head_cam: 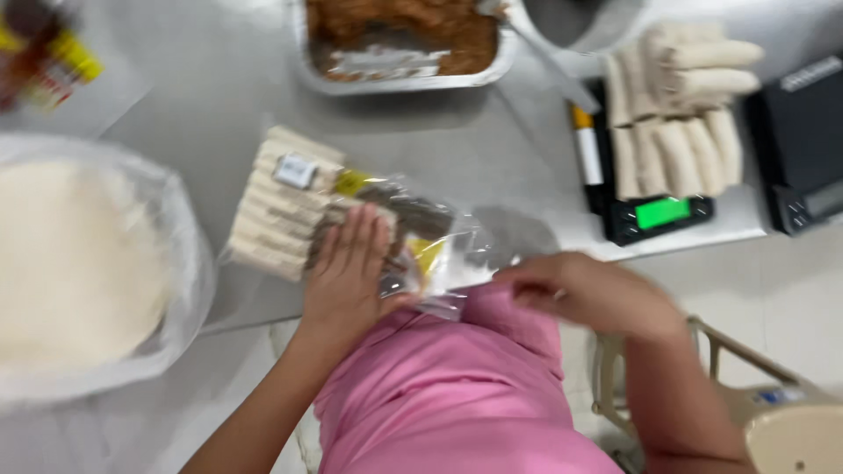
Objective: The person counts and weighs pre-made spring rolls on a digital scale, places them into a plastic bag, labels the bag with a marker, and then assembles more rolls by placing meat filling onto wrappers and folding them by hand.
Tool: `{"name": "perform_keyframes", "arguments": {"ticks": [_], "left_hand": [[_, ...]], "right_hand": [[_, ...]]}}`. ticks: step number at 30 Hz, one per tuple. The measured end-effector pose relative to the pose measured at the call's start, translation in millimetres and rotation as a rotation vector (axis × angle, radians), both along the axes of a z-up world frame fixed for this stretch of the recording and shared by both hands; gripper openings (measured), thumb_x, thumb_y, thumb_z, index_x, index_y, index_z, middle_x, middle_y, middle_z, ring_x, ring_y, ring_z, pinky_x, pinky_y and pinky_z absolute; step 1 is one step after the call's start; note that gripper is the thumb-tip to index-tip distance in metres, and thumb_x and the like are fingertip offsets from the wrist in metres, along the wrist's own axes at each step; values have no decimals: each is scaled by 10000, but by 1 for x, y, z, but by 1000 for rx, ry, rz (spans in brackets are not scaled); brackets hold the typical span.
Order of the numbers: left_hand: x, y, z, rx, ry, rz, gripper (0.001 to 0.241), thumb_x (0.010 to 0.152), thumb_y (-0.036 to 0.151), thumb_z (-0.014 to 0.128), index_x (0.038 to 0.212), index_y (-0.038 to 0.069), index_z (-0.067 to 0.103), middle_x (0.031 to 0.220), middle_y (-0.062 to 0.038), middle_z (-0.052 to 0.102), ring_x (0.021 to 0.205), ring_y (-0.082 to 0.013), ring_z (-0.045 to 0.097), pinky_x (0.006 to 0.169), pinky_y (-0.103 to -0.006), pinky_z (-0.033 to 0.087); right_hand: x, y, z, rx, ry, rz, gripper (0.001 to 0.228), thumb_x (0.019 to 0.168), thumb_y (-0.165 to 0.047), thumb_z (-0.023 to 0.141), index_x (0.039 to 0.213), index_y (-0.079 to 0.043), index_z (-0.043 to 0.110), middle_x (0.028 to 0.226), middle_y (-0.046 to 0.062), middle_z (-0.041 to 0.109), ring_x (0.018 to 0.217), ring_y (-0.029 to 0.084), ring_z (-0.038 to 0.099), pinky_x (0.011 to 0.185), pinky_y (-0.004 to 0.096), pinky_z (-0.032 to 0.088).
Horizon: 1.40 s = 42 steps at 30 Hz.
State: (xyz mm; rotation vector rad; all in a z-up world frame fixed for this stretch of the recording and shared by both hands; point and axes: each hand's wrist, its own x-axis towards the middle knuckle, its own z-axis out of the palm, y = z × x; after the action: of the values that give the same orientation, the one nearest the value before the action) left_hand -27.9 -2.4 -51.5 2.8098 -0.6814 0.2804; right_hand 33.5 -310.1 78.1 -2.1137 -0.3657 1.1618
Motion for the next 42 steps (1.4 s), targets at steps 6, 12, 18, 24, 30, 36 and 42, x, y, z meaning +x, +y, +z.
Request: {"name": "perform_keyframes", "arguments": {"ticks": [6,12,18,24,30,36,42], "left_hand": [[0,7,13,-55,209,22,1080,882,783,423,1623,17,245,1632,-172,441,1515,-324,417,1166,-520,376],[50,-48,96,-334,37,-20,379,1006,223,660,1340,45,649,1321,-123,662,1247,-319,596,1091,-451,442],[135,-170,143,-587,80,-346,300,1064,127,607,1343,18,597,1232,-154,643,1070,-324,628,1004,-439,502],[245,-296,82,-266,71,-376,452,923,311,764,1284,74,630,1060,-82,633,1028,-324,537,880,-442,491],[276,-304,84,-544,571,-371,493,943,240,642,1414,112,570,1242,-151,735,1129,-289,702,946,-401,497],[192,-233,118,-1435,1190,-420,634,927,74,738,1473,27,420,1129,-55,608,1018,-127,617,835,-336,675],[97,-199,101,-1840,945,-382,359,888,-102,749,1127,79,552,1268,-140,510,770,-238,716,599,-276,619]], "right_hand": [[54,-136,8,-223,-1213,-290,183,1065,173,753,1104,-5,742,1126,117,745,936,242,634,846,351,527],[93,-144,-31,-394,-1247,-257,480,906,4,762,1367,-112,697,1179,119,612,732,272,646,535,423,533],[49,-170,-19,125,-1285,-755,258,1014,130,827,1061,29,594,1137,206,535,1099,324,510,823,362,449],[-16,-185,-51,855,-527,-1624,480,944,-288,744,1335,-34,631,1121,161,712,874,248,763,736,223,665],[-45,-154,-46,1633,133,-1267,787,954,18,743,1588,41,277,1353,384,589,1066,404,747,1077,515,513],[-43,-113,-54,1468,109,-1183,552,819,54,683,1328,-16,483,1136,156,513,980,311,597,869,430,547],[-37,-37,-44,1648,306,-1273,393,819,55,663,1196,54,554,1067,140,654,930,272,659,912,389,493]]}}
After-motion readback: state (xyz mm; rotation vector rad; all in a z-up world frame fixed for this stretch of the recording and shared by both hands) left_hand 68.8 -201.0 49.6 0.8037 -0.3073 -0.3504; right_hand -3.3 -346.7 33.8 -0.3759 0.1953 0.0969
